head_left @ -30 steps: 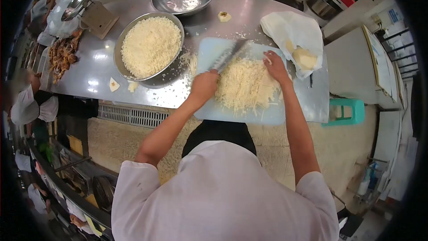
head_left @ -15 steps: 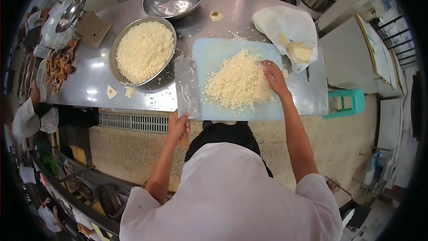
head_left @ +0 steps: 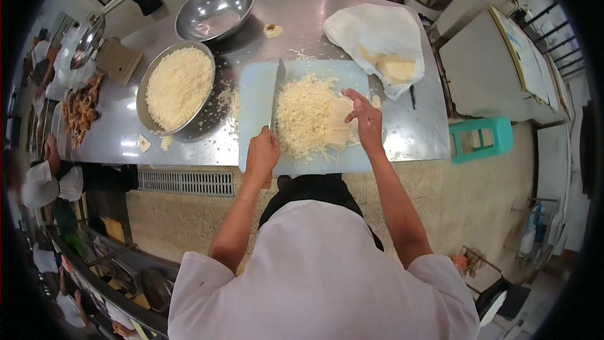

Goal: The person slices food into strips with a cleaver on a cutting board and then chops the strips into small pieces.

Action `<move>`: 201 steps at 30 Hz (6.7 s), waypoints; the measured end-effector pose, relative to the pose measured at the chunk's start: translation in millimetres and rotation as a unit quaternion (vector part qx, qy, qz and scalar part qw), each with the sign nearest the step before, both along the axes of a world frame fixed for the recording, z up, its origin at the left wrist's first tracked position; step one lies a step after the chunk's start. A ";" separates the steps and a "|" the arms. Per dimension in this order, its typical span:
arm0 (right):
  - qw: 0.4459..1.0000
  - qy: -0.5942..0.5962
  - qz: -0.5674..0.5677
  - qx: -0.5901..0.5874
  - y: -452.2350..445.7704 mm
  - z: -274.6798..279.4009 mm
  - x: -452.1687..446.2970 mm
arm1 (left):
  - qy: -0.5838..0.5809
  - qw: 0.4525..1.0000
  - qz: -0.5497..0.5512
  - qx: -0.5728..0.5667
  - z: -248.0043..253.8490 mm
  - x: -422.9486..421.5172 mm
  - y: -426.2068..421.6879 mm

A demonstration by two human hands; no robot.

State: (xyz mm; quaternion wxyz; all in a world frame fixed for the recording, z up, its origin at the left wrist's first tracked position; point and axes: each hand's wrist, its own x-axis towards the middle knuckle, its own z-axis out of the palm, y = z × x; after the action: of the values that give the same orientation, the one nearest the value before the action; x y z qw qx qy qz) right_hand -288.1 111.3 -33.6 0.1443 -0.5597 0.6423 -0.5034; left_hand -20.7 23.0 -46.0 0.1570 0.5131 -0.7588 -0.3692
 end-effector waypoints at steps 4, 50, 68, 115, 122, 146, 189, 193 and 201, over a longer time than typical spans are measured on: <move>0.840 -0.538 0.064 -0.039 0.5 20.3 1.8 | -0.055 0.998 0.003 -0.007 18.9 -17.4 6.5; 0.631 -0.725 0.267 -0.067 -12.7 60.8 17.1 | -0.076 0.997 0.014 -0.004 23.6 -19.8 9.9; 0.990 0.080 0.036 0.109 -18.4 -49.6 -29.4 | -0.015 0.999 0.037 -0.016 91.9 -24.7 30.4; 0.980 0.166 -0.107 -0.018 -22.5 -56.7 17.4 | -0.130 0.974 -0.175 -0.061 21.7 -76.6 45.2; 0.982 0.147 -0.113 -0.040 -23.4 -58.3 17.8 | -0.153 0.972 -0.177 -0.034 74.9 -74.3 52.7; 0.982 0.155 -0.096 -0.045 -20.6 -59.2 12.3 | -0.119 0.978 -0.170 -0.017 52.7 -90.5 48.2; 0.973 0.227 -0.013 -0.032 -3.3 -61.2 16.5 | -0.098 0.992 -0.058 0.051 58.5 -78.1 101.4; 0.973 0.231 0.005 -0.016 0.9 -58.4 14.8 | -0.015 0.998 -0.058 0.009 26.2 -93.7 90.9; 0.973 0.224 -0.008 -0.047 0.3 -62.5 17.7 | -0.029 0.999 -0.031 0.015 30.6 -101.5 95.5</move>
State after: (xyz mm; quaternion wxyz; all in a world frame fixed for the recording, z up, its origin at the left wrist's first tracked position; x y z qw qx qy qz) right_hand -270.4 111.6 -96.1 -0.0340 -0.6593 0.6385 -0.3956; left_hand -122.2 118.5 -15.5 0.1156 0.5022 -0.7727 -0.3706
